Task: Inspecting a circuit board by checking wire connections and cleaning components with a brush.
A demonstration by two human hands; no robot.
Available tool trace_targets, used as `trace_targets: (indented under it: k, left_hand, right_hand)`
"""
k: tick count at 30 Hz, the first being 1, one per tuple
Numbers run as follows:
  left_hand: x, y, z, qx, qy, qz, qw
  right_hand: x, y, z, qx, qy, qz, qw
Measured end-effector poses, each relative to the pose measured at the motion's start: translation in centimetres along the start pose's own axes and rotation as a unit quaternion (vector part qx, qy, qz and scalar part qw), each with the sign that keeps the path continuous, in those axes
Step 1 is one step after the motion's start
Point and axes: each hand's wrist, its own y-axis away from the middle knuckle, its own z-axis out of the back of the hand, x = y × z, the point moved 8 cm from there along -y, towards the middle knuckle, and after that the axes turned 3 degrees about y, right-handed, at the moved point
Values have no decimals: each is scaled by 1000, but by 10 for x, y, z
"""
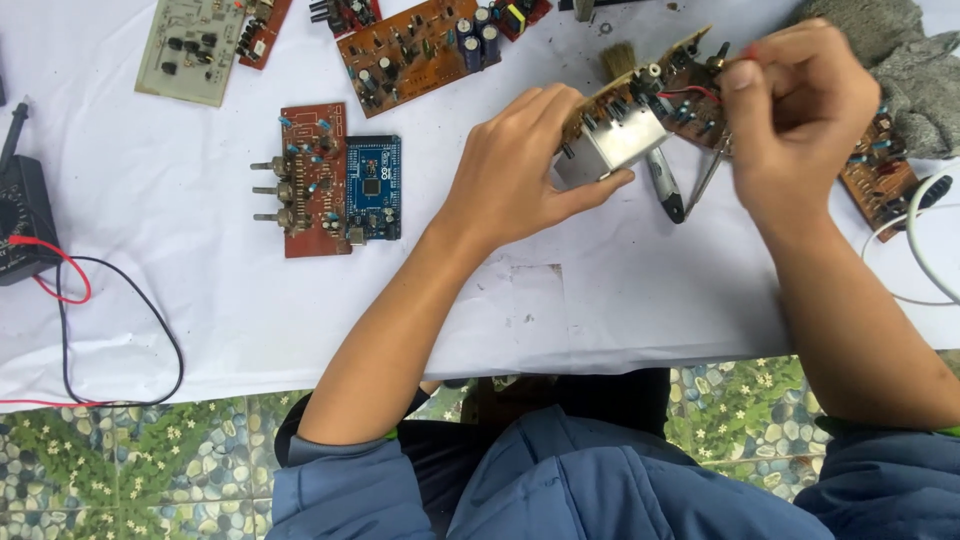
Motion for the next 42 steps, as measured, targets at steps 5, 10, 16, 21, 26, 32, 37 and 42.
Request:
trace_targets:
  k: [5, 10, 16, 21, 26, 32, 37, 42]
  left_hand:
    - [3, 0, 5, 0, -3, -4, 1000]
    - [6, 2, 10, -9, -19, -10, 1000]
    - [9, 0, 15, -5, -10, 24, 1000]
    - [13, 1, 14, -2, -1, 42, 999]
    - [16, 1, 15, 5, 2, 46, 999]
    - [10, 0, 16, -4, -9, 19, 1000]
    - [10, 1, 15, 11, -10, 0, 1000]
    - [8, 1, 14, 11, -8, -4, 1000]
  right_hand:
    - [-16, 2, 9, -8, -17, -16, 1000]
    - [-10, 2, 11, 1, -24, -8, 1000]
    - [-10, 1, 18, -44, -26, 2, 999]
    - [-7, -3, 20, -80, -85, 13, 993]
    - [20, -6, 4, 52, 17, 71, 996]
    - [26, -11, -4, 83, 27, 125, 988]
    - [24, -6, -14, 106, 10, 38, 994]
    - [25, -6, -9, 53, 16, 24, 998]
